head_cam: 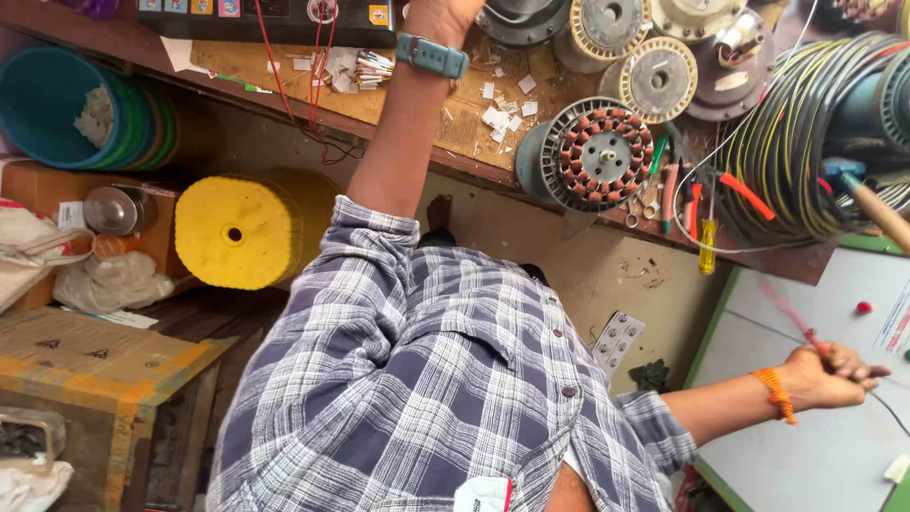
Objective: The person repairs an electrical stator by hand, using a screwdriver to adjust copper windings and a pair of scissors to cut and insert white insulating tape into the slots. The person works at a cluttered workbench with multiple stators and tools visible.
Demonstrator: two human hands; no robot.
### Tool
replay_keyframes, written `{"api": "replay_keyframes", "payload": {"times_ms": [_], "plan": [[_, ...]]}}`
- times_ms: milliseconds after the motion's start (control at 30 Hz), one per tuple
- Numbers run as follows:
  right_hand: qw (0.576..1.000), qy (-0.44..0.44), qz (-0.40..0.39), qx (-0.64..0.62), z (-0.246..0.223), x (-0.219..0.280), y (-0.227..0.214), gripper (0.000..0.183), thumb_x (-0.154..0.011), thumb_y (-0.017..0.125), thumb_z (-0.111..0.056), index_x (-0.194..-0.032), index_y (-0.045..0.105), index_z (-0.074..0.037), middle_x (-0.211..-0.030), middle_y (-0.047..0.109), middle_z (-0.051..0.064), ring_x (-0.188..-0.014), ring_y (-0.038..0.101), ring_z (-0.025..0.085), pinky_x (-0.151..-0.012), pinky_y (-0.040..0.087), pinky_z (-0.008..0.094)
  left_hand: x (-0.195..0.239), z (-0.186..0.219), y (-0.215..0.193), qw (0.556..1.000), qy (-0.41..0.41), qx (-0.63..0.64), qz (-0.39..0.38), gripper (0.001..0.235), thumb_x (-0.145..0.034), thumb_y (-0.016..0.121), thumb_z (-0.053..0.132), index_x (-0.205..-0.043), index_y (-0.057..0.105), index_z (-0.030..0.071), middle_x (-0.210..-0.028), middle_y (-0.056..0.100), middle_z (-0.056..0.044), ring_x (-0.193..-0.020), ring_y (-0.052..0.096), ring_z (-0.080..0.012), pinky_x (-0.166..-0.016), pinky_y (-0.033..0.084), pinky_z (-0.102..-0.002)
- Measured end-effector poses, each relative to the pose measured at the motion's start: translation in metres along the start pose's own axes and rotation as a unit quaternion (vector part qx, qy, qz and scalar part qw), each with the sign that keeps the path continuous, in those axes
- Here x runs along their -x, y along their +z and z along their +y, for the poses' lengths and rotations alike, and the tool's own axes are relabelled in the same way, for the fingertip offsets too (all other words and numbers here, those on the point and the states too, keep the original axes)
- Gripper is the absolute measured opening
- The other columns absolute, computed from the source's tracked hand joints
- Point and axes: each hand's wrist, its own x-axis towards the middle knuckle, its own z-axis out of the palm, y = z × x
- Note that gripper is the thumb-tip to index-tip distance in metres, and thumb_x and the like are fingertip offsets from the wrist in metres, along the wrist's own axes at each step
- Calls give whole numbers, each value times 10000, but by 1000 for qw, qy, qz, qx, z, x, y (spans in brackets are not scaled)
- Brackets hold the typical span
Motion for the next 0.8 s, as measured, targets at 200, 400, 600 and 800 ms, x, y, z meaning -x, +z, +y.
{"api": "replay_keyframes", "payload": {"times_ms": [200,400,600,800], "plan": [[967,-138,-30,211,23,-35,23,385,-1027,484,-361,-1047,662,-21,-590,446,-6,-404,322,104,-340,287,282,-39,-33,-6,894,-120,-400,162,471,-1052,537,507,-994,726,79,-884,721,-58,-810,687,-182,-803,578,-392],[860,32,-286,422,118,-22,103,333,-1120,498,-331,-1094,595,-13,-678,402,-14,-482,297,66,-377,234,247,-39,-38,48,790,-168,-557,194,554,-1031,558,562,-863,769,78,-739,731,-49,-655,696,-164,-721,587,-365],[868,65,-327,368,204,53,141,317,-1181,502,-312,-1120,556,-6,-733,378,-18,-549,280,48,-397,192,226,42,23,99,799,-11,-550,244,439,-959,662,473,-901,714,41,-660,718,-101,-583,727,-210,-612,583,-415],[869,103,-358,326,237,100,143,325,-1174,493,-318,-1102,552,-6,-716,386,-29,-545,298,38,-444,211,235,123,-9,262,989,76,-126,-6,483,-949,692,215,-1392,538,103,-1392,595,-59,-1051,697,-171,-805,648,-330]]}}
